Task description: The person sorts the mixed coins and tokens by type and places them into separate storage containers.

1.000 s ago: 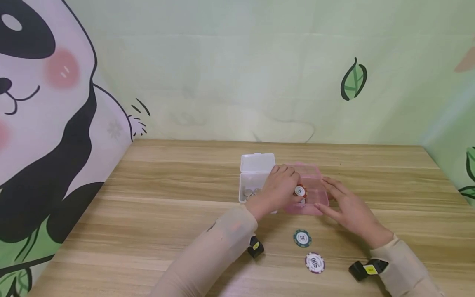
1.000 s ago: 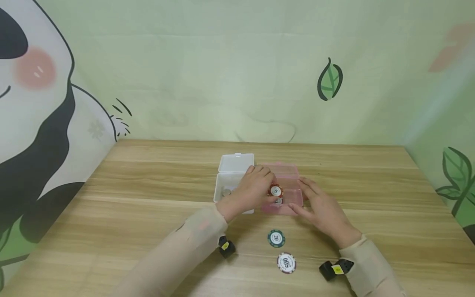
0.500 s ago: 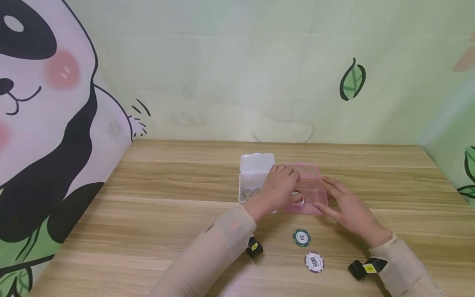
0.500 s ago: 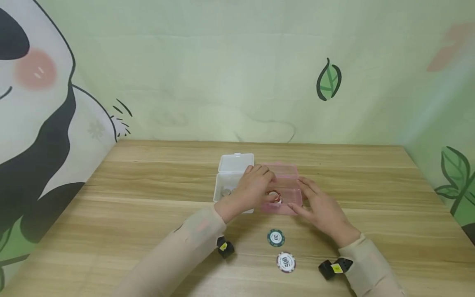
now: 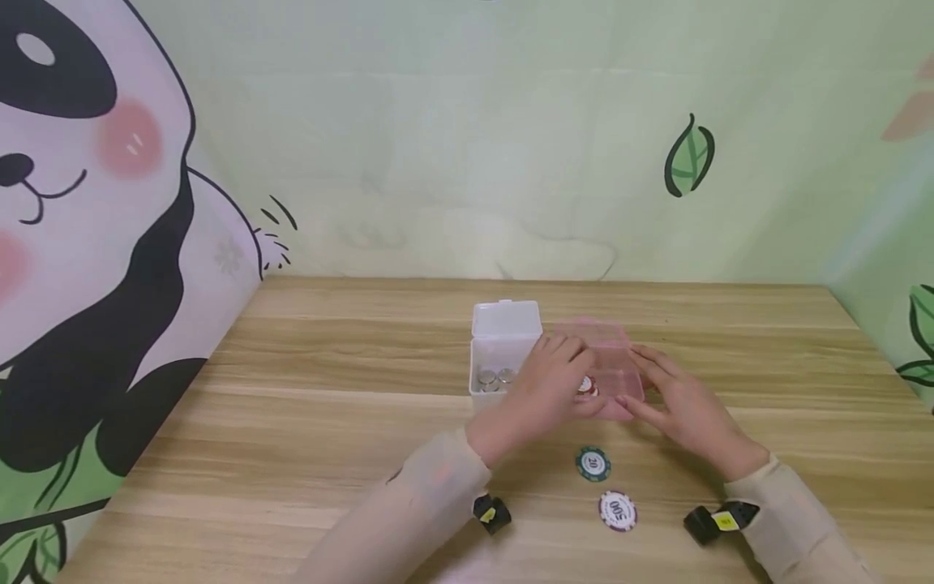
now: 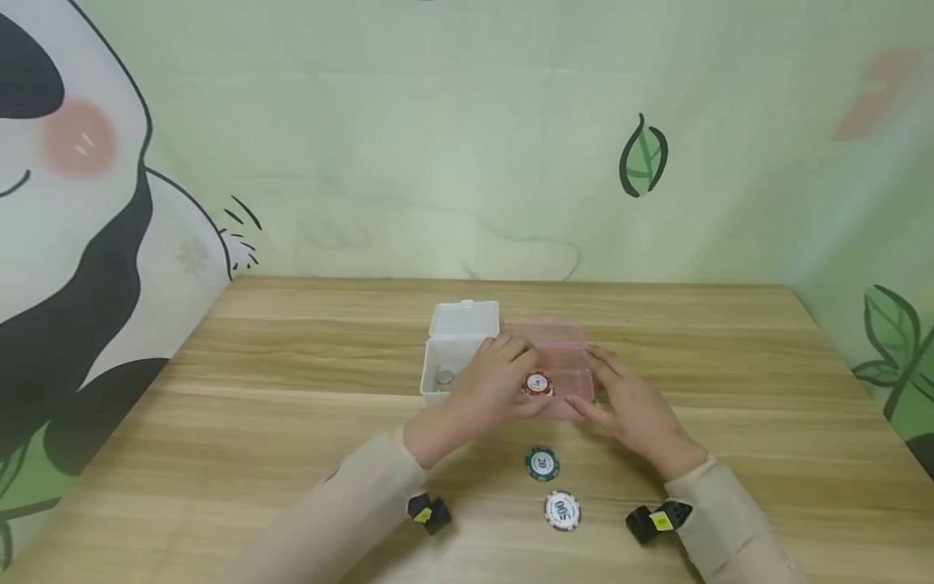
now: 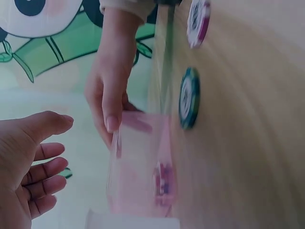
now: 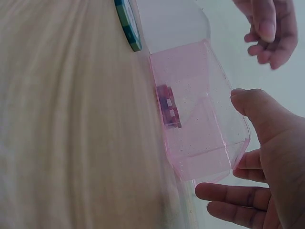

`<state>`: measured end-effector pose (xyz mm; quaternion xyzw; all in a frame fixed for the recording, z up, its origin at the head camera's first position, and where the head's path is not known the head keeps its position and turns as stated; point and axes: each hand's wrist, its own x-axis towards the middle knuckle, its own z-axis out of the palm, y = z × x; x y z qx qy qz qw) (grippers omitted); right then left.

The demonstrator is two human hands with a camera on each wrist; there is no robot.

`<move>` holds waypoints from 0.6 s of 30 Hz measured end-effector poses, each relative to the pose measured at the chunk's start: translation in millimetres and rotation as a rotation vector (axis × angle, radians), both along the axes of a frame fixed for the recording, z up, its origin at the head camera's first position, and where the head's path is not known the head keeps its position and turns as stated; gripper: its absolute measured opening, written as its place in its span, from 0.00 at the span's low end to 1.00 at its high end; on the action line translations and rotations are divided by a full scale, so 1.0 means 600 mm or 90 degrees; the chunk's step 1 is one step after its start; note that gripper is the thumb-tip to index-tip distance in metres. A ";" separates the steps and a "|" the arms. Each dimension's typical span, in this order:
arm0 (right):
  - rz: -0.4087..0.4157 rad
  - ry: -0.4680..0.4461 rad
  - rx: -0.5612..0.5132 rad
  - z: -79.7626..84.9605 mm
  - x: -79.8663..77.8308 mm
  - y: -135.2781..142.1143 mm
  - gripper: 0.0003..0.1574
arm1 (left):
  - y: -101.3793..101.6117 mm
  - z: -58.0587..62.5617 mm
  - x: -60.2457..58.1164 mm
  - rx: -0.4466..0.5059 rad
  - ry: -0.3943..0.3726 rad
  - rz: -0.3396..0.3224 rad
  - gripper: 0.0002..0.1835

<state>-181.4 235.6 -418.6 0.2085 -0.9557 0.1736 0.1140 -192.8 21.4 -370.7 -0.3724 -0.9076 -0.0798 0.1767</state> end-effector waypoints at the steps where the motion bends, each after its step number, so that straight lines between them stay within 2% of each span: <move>1: 0.001 0.001 0.000 0.000 0.000 0.001 0.42 | -0.001 -0.002 0.006 0.001 0.013 -0.010 0.18; 3: 0.002 0.003 -0.002 0.000 -0.001 0.002 0.42 | -0.002 -0.005 0.017 -0.001 0.031 -0.029 0.18; 6: 0.004 0.001 -0.003 0.002 -0.001 0.000 0.42 | -0.006 -0.008 0.030 -0.002 0.026 -0.048 0.21; 12: -0.001 -0.006 0.001 0.004 -0.001 -0.001 0.42 | -0.012 -0.008 0.046 -0.002 -0.012 -0.060 0.21; 18: 0.002 0.000 -0.002 0.001 -0.003 -0.002 0.42 | -0.017 -0.015 0.067 -0.001 -0.046 -0.096 0.23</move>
